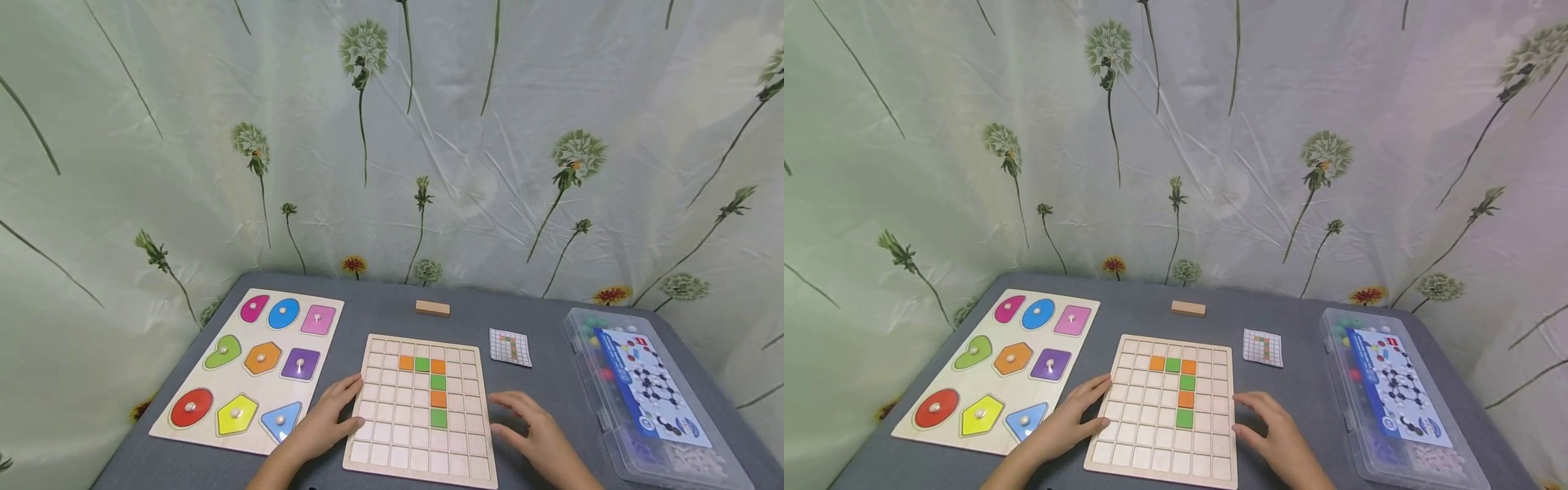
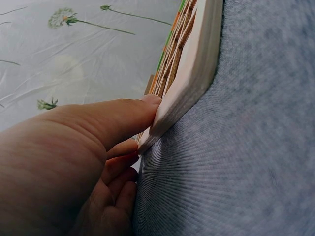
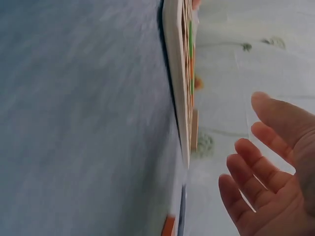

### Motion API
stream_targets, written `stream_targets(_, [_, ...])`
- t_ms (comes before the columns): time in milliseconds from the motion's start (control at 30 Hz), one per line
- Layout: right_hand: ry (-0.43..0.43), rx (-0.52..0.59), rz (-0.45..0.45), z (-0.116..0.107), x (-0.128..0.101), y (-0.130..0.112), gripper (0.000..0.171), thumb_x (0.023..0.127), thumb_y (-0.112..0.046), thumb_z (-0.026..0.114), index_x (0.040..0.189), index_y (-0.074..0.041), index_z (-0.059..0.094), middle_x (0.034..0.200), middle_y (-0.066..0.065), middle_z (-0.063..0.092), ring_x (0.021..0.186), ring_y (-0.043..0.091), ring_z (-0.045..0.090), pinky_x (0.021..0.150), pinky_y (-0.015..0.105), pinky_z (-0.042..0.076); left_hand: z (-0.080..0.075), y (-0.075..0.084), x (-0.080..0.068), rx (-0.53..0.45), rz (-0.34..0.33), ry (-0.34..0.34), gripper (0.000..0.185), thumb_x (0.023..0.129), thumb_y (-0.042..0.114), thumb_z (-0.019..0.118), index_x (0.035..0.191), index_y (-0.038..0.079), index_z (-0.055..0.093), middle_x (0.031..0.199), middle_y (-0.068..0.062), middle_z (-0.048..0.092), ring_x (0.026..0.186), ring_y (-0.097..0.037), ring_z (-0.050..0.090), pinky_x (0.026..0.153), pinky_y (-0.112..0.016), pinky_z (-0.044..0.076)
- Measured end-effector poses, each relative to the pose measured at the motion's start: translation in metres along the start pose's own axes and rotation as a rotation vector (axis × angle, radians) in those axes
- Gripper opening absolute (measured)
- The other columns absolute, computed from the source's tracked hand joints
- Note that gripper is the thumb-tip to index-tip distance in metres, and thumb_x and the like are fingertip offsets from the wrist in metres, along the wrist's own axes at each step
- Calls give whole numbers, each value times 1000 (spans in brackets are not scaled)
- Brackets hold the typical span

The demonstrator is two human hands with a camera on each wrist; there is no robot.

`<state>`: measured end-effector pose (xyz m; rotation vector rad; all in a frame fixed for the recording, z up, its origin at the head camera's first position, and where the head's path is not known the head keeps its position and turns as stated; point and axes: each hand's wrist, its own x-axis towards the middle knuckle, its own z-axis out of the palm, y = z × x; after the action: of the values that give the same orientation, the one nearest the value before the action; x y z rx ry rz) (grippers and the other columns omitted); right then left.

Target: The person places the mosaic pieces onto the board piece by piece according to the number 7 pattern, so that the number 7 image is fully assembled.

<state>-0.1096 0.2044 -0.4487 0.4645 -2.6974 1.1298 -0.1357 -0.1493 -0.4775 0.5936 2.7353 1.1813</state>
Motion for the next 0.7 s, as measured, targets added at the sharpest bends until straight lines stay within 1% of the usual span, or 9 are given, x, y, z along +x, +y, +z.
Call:
stream_targets(100, [15, -42, 29, -9, -8, 7, 38, 74, -18, 73, 110, -15, 62, 106, -10, 55, 91, 12, 53, 67, 30, 47, -1, 0, 0, -3, -2, 1, 64, 83, 22, 64, 136, 0, 36, 140, -12, 32, 127, -34, 25, 97, -53, 27])
stream_targets(167, [27, -69, 23, -13, -12, 13, 38, 74, -19, 73, 111, -15, 62, 105, -10, 55, 93, 11, 53, 70, 31, 48, -1, 1, 0, -4, -2, 1, 64, 83, 22, 64, 136, 0, 36, 140, -11, 32, 127, -34, 25, 97, -53, 27])
stream_targets(233, [41, -104, 26, -16, -15, 20, 38, 74, -20, 73, 110, -16, 62, 104, -11, 55, 92, 8, 53, 70, 30, 48, -1, 1, 0, -5, 1, 1, 64, 83, 22, 64, 136, -1, 36, 140, -12, 32, 127, -34, 25, 97, -53, 27])
stream_targets(400, [95, -180, -44, -20, -22, 35, 39, 67, -15, 78, 103, -13, 65, 97, -10, 57, 86, 6, 53, 70, 18, 43, -1, 1, 0, -2, 9, 0, 64, 83, 21, 64, 135, -2, 36, 140, -12, 32, 127, -34, 26, 96, -53, 27])
stream_targets(433, [97, -199, -48, -21, -23, 37, 39, 66, -15, 79, 102, -12, 65, 96, -9, 57, 85, 5, 53, 70, 18, 43, -1, 1, 0, -1, 10, -1, 64, 83, 21, 64, 135, -2, 36, 140, -12, 32, 127, -34, 26, 97, -53, 27])
stream_targets(500, [76, -221, -28, -21, -24, 41, 38, 65, -15, 80, 100, -12, 65, 94, -9, 56, 85, 5, 52, 71, 19, 43, 0, 0, 0, 0, 10, 0, 64, 83, 21, 64, 135, -2, 36, 140, -12, 32, 127, -34, 26, 97, -53, 27])
stream_targets(533, [39, -214, 15, -22, -24, 42, 38, 66, -16, 79, 100, -12, 65, 95, -7, 56, 83, 5, 51, 69, 21, 44, 0, 0, 0, 1, 12, 0, 64, 83, 22, 64, 136, -2, 36, 140, -12, 32, 127, -34, 26, 97, -53, 27])
stream_targets(633, [-75, -161, 127, -24, -24, 42, 39, 69, -21, 77, 104, -11, 62, 96, -3, 54, 78, 5, 49, 64, 25, 45, 0, -1, 0, 4, 16, 1, 64, 83, 21, 64, 135, -2, 36, 140, -12, 32, 127, -34, 26, 97, -53, 27])
stream_targets(700, [-143, -105, 162, -26, -24, 41, 40, 73, -23, 74, 107, -8, 60, 97, 0, 52, 74, 3, 47, 60, 24, 44, 1, -1, 0, 5, 19, 3, 64, 83, 21, 65, 135, -2, 36, 140, -12, 32, 127, -34, 26, 96, -53, 27])
